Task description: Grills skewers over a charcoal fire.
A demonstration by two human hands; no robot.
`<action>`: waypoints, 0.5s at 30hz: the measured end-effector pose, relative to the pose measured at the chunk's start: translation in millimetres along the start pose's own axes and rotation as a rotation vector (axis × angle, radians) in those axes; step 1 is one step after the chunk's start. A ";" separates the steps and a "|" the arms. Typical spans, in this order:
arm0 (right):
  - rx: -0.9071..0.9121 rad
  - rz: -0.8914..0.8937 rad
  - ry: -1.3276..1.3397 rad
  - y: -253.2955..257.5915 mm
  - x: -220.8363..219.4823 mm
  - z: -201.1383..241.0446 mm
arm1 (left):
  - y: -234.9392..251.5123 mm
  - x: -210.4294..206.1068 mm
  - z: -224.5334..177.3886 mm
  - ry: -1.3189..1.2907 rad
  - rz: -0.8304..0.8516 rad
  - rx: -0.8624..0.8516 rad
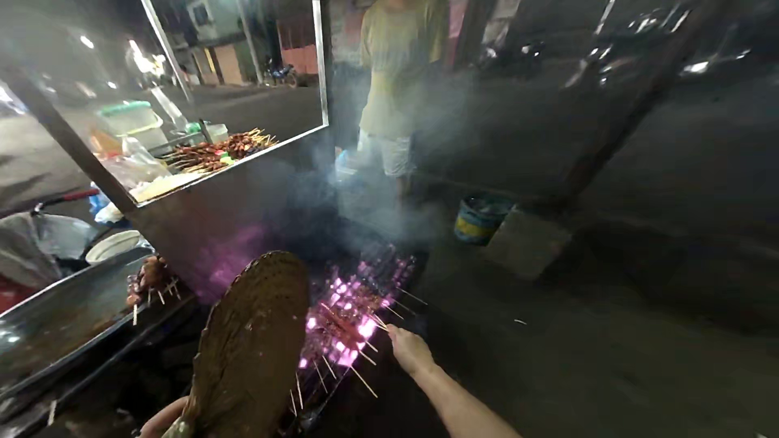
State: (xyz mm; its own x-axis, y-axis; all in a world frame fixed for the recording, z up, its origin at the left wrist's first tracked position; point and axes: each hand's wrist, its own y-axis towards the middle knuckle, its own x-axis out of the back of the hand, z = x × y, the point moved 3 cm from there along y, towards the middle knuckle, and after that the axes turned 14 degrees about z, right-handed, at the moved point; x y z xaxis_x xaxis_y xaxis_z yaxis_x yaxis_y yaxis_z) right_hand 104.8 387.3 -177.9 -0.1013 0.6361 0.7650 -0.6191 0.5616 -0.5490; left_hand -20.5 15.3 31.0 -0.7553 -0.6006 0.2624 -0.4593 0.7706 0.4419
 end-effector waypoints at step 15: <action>0.058 0.541 1.094 23.2 1.2 -49.7 | 15.7 -6.3 -5.3 -0.018 -0.168 -0.093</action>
State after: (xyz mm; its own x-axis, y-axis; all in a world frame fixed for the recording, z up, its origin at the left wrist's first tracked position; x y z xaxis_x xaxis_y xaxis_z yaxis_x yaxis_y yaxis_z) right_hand 129.0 427.4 -206.5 0.3349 0.9056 -0.2601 -0.7370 0.0797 -0.6712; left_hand -20.5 30.1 40.8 -0.6803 -0.7146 0.1629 -0.5354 0.6363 0.5554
